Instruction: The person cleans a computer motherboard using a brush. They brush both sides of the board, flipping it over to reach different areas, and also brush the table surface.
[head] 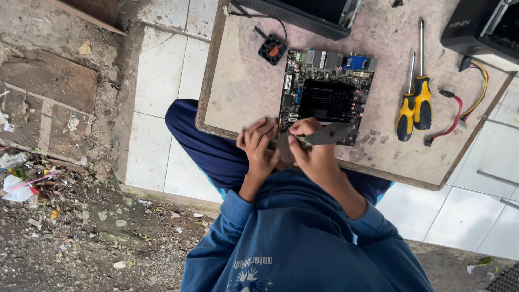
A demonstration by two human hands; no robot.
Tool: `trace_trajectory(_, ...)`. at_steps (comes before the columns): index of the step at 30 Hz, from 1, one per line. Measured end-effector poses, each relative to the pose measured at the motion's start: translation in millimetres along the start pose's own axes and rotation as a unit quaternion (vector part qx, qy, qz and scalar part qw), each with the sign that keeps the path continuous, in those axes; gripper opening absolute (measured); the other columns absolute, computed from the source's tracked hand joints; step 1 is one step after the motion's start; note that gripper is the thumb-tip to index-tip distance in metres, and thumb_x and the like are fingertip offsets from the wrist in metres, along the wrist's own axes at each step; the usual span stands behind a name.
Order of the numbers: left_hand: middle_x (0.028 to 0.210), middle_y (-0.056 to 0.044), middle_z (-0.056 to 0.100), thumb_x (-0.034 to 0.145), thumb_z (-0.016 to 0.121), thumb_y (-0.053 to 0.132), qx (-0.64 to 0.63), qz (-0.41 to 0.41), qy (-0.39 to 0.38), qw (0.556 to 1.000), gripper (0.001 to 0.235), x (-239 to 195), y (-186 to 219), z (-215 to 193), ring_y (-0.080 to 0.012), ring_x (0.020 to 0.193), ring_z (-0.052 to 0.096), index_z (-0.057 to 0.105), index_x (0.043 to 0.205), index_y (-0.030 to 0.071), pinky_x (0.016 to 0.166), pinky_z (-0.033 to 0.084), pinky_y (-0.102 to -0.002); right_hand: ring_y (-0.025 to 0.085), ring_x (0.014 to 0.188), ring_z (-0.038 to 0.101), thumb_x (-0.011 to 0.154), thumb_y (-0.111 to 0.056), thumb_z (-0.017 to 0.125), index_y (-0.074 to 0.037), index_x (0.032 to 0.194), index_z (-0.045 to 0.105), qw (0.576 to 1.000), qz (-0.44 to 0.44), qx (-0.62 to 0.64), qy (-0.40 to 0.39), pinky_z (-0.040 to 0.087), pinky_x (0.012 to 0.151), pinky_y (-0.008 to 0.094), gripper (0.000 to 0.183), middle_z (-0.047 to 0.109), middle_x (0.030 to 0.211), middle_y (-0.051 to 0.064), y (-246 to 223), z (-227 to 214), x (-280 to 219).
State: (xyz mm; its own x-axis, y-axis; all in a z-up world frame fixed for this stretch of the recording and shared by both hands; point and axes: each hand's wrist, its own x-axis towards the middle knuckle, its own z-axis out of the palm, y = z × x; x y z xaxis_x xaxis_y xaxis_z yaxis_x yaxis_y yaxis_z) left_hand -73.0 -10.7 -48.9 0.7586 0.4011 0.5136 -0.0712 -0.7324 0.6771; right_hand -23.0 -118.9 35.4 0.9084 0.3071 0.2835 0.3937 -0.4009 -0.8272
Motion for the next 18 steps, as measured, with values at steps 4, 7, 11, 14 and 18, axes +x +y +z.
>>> trace_trajectory(4,0.102,-0.001,0.062,0.068,0.077,0.027,-0.108,0.007,-0.057,0.993,0.032,-8,-14,-1,-0.0233,0.100,0.054,0.065,0.092,0.010,0.099,0.015,-0.041,0.029,0.076,0.063,0.078,-0.006,0.061,-0.006,0.086,0.060,0.990,0.039,-0.030,-0.135,0.047,0.065,0.035,0.008,0.064,0.081,0.012,-12,-36,12)
trace_trajectory(7,0.100,-0.002,0.062,0.066,0.079,0.027,-0.112,0.007,-0.054,0.992,0.035,-6,-13,-1,-0.0246,0.099,0.055,0.065,0.092,0.009,0.098,0.015,-0.042,0.026,0.064,0.060,0.081,-0.008,0.060,-0.005,0.094,0.061,0.984,-0.004,-0.092,-0.155,0.047,0.057,0.032,0.013,0.062,0.074,0.012,-25,-49,20)
trace_trajectory(11,0.100,-0.004,0.062,0.067,0.078,0.024,-0.121,0.006,-0.053,0.991,0.032,-2,-9,-3,-0.0270,0.099,0.054,0.066,0.092,0.009,0.098,0.017,-0.042,0.022,0.057,0.058,0.081,-0.010,0.063,-0.002,0.090,0.053,0.985,-0.138,-0.052,-0.093,0.047,0.049,0.030,0.015,0.065,0.082,0.011,-27,-39,22)
trace_trajectory(14,0.103,-0.002,0.061,0.070,0.075,0.022,-0.109,0.020,-0.070,0.991,0.029,-8,-17,-2,-0.0248,0.104,0.053,0.064,0.094,0.009,0.100,0.012,-0.041,0.020,0.059,0.061,0.078,-0.010,0.066,-0.004,0.088,0.058,0.985,-0.161,0.033,-0.043,0.048,0.048,0.025,0.014,0.068,0.090,0.008,5,-12,6)
trace_trajectory(18,0.100,-0.002,0.062,0.070,0.075,0.021,-0.092,0.022,-0.059,0.994,0.029,-5,-13,-2,-0.0252,0.102,0.054,0.066,0.095,0.010,0.101,0.013,-0.041,0.022,0.053,0.056,0.081,-0.012,0.063,-0.004,0.092,0.056,0.973,-0.210,-0.059,-0.080,0.047,0.043,0.029,0.015,0.065,0.077,0.009,-5,-15,16)
